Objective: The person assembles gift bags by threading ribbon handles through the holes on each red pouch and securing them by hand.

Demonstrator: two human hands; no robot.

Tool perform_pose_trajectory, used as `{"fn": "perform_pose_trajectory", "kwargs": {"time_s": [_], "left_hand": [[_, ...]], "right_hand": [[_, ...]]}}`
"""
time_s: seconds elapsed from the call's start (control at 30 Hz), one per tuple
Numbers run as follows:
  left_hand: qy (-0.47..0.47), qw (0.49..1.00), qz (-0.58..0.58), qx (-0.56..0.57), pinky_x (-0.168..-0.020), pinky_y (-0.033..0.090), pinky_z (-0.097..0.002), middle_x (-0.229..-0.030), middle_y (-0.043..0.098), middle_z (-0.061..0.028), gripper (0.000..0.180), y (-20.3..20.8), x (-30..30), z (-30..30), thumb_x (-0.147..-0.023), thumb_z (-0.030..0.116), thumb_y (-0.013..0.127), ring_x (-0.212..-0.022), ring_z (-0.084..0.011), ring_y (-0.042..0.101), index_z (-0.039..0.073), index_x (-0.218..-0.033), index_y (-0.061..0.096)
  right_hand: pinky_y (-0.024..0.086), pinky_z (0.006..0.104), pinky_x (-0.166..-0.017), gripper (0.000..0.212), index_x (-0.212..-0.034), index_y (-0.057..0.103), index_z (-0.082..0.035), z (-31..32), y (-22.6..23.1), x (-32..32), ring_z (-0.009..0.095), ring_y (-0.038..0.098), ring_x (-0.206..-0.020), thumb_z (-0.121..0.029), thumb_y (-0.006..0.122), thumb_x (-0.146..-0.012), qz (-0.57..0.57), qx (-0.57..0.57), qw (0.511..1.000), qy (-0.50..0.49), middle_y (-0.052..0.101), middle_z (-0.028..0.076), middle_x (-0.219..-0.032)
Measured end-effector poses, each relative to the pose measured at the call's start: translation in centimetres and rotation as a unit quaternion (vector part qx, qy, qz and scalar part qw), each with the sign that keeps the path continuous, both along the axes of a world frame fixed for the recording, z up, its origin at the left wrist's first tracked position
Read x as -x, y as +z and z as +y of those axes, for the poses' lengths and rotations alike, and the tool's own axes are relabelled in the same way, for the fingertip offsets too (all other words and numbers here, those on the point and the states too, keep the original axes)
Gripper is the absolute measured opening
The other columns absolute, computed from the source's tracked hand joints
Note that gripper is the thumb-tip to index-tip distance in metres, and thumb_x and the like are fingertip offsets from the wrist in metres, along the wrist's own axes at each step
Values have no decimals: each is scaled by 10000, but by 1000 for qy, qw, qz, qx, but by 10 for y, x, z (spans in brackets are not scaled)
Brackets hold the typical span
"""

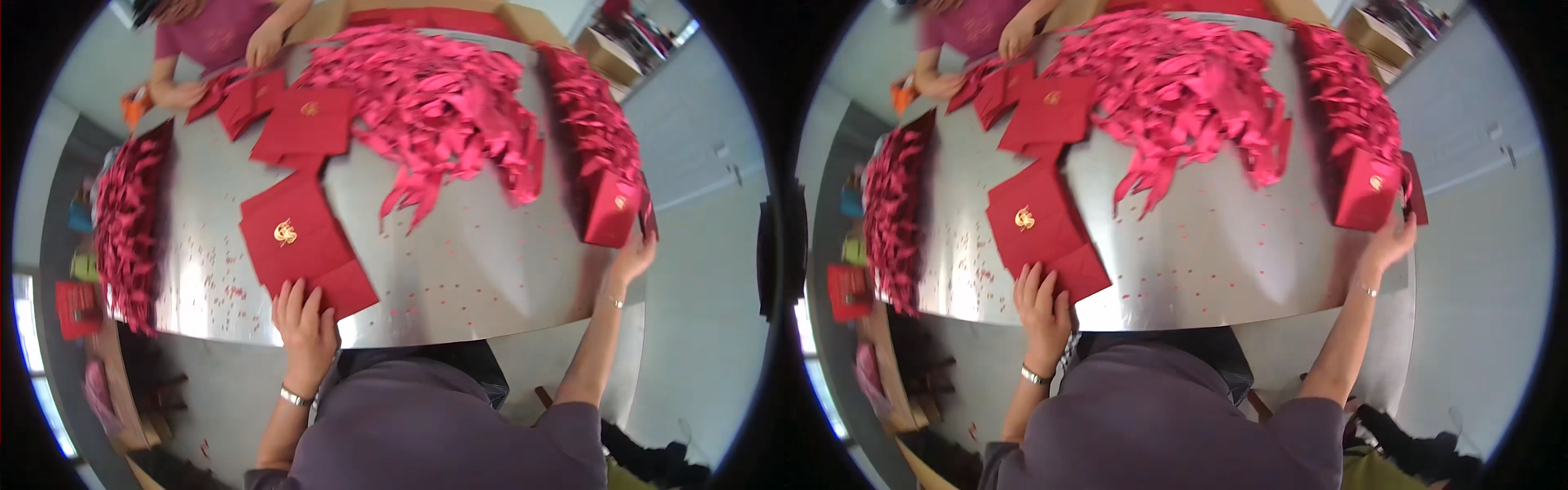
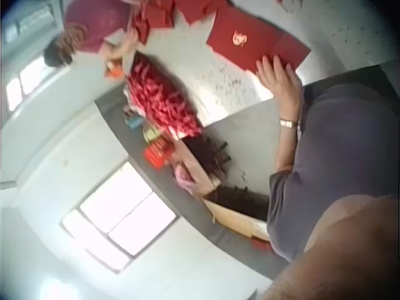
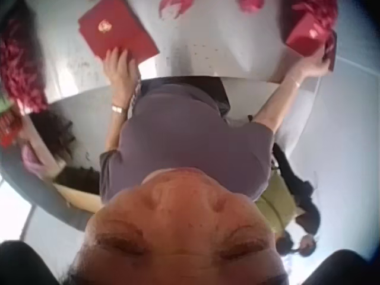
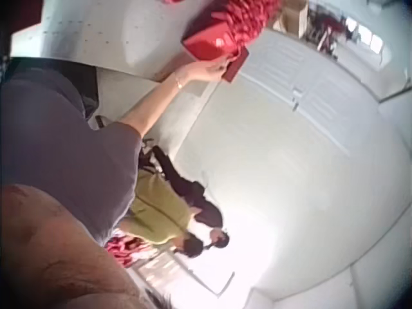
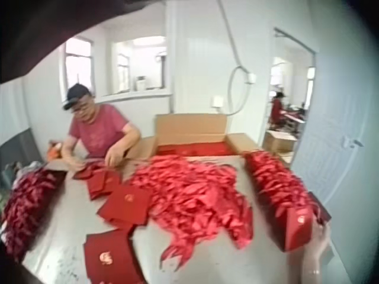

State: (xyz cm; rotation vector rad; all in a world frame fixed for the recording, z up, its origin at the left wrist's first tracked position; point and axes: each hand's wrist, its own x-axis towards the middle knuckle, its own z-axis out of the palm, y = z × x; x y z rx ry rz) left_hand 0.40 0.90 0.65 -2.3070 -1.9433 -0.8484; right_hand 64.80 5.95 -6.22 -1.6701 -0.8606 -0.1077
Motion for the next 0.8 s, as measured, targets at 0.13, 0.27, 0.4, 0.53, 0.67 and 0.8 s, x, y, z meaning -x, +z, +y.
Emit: {"fn": "perform_pose_trajectory", "kwargs": {"time_s": [0.13, 0.27, 0.4, 0.53, 0.67, 0.8], "left_hand": [[12, 1000, 2, -17, -1044, 331, -501, -1274, 564, -172, 350, -2, -4, 1, -783, 111, 686, -1224, -368, 492, 36, -1122, 642], [19, 1000, -3, -15, -1025, 327, -460, -1255, 580, -145, 342, 4, -3, 1, -777, 135, 700, -1188, -332, 518, 60, -1108, 655], [5, 1000, -27, -1, -980, 344, -445, -1208, 590, -131, 344, 10, 2, -7, -750, 118, 716, -1115, -308, 542, 62, -1084, 662], [-28, 998, -60, 13, -939, 361, -434, -1176, 593, -127, 346, 15, 7, -14, -723, 99, 730, -1066, -296, 549, 58, -1060, 668], [-35, 998, -58, 2, -961, 363, -459, -1236, 570, -156, 403, 22, 14, 4, -734, 93, 726, -1158, -339, 517, 39, -1125, 643], [2, 1000, -1, -9, -983, 339, -470, -1233, 563, -138, 471, 33, 24, 30, -738, 96, 724, -1186, -323, 503, 42, -1192, 608]], "right_hand": [[457, 392, -969, 332, -1209, 598, 27, 29, 86, 207, 301, 583, -1108, -52, 597, -886, -190, 58, 970, 139, 616, 168, -1196], [452, 401, -916, 311, -1120, 638, -53, 55, 97, 348, 314, 583, -1066, -34, 608, -811, -409, 88, 788, 452, 637, 131, -1148], [443, 358, -854, 178, -949, 669, -84, 84, 87, 371, 257, 587, -1006, -90, 627, -776, -432, 186, 714, 519, 653, 49, -1030], [444, 366, -828, 84, -843, 658, -84, 61, 89, 377, 246, 593, -944, -94, 653, -760, -425, 119, 731, 521, 649, 32, -937], [444, 379, -815, 80, -828, 650, -80, 42, 80, 377, 246, 606, -906, -88, 686, -757, -365, 93, 768, 518, 661, 35, -923], [452, 378, -802, 71, -849, 635, -62, 38, 83, 384, 256, 611, -908, -60, 672, -788, -348, 89, 783, 508, 665, 58, -946]]}}
